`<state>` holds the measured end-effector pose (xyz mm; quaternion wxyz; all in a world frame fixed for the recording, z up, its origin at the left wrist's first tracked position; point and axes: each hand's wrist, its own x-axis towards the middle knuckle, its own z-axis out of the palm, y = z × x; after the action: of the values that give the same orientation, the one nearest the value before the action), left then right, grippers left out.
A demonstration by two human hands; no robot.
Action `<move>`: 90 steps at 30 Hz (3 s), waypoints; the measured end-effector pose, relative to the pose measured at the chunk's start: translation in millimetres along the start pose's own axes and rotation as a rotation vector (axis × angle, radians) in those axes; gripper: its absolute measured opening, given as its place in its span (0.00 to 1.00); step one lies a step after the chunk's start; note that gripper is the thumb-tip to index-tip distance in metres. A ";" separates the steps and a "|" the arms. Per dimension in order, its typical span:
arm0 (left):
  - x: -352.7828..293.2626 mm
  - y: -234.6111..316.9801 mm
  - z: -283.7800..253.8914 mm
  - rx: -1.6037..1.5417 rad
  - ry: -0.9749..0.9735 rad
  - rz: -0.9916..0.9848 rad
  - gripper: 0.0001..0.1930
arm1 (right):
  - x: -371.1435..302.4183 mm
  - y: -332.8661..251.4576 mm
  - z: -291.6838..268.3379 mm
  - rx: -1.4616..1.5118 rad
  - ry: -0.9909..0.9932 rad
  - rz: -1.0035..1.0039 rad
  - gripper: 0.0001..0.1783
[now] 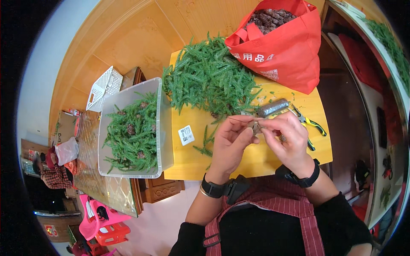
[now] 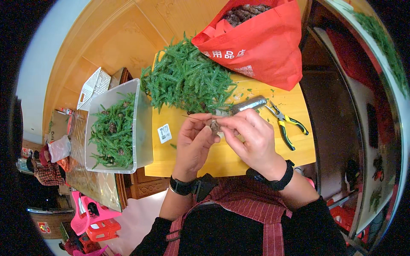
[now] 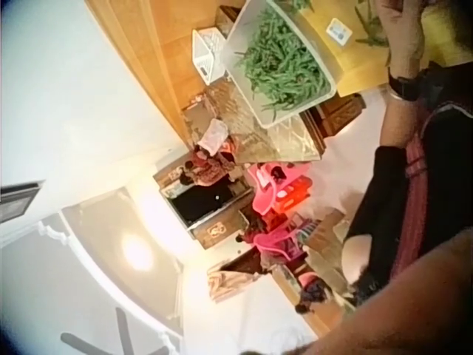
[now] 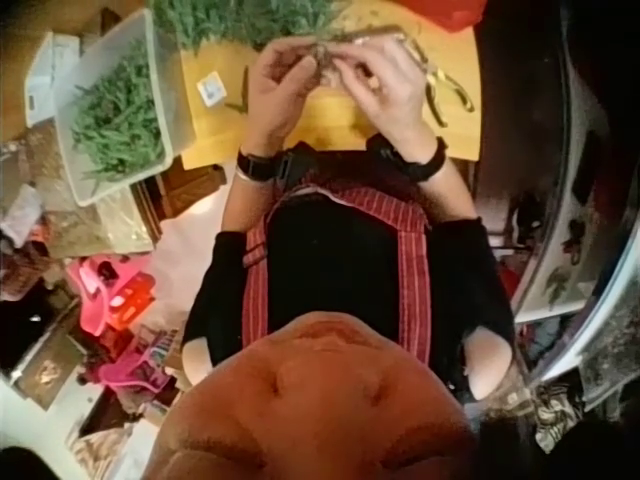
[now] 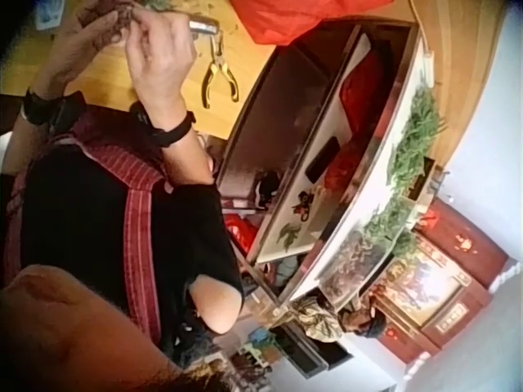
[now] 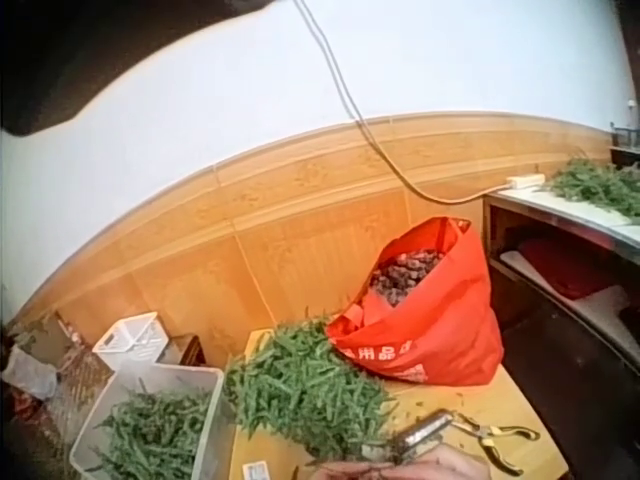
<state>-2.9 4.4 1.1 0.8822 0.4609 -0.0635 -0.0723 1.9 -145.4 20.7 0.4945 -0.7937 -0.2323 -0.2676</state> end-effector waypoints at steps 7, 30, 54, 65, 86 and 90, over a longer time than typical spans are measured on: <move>1.5 -8.8 -0.9 -0.065 -0.013 0.060 0.09 | -3.5 3.0 -0.8 -0.011 -0.010 -0.027 0.11; -0.5 -12.1 -1.9 -0.187 0.008 0.017 0.07 | 2.0 3.7 -7.5 0.076 -0.096 -0.011 0.10; -1.3 -5.7 -20.8 -0.023 -0.044 -0.096 0.09 | 17.0 0.6 -26.9 -0.117 -0.365 -0.204 0.18; -6.7 7.5 -16.9 0.137 -0.136 -0.328 0.05 | 43.5 -19.2 -34.7 -0.230 -0.706 -0.307 0.29; -5.7 5.0 -8.0 0.197 -0.031 -0.088 0.09 | 23.7 -6.2 -33.2 -0.242 -0.510 -0.064 0.25; -5.6 3.3 -8.4 0.263 -0.001 -0.098 0.10 | 15.7 0.5 -29.8 -0.096 -0.482 0.020 0.18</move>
<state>-6.7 14.1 -1.2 0.8097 0.5749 -0.0505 -0.1067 8.2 -171.0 41.6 0.3891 -0.8595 -0.3225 -0.0764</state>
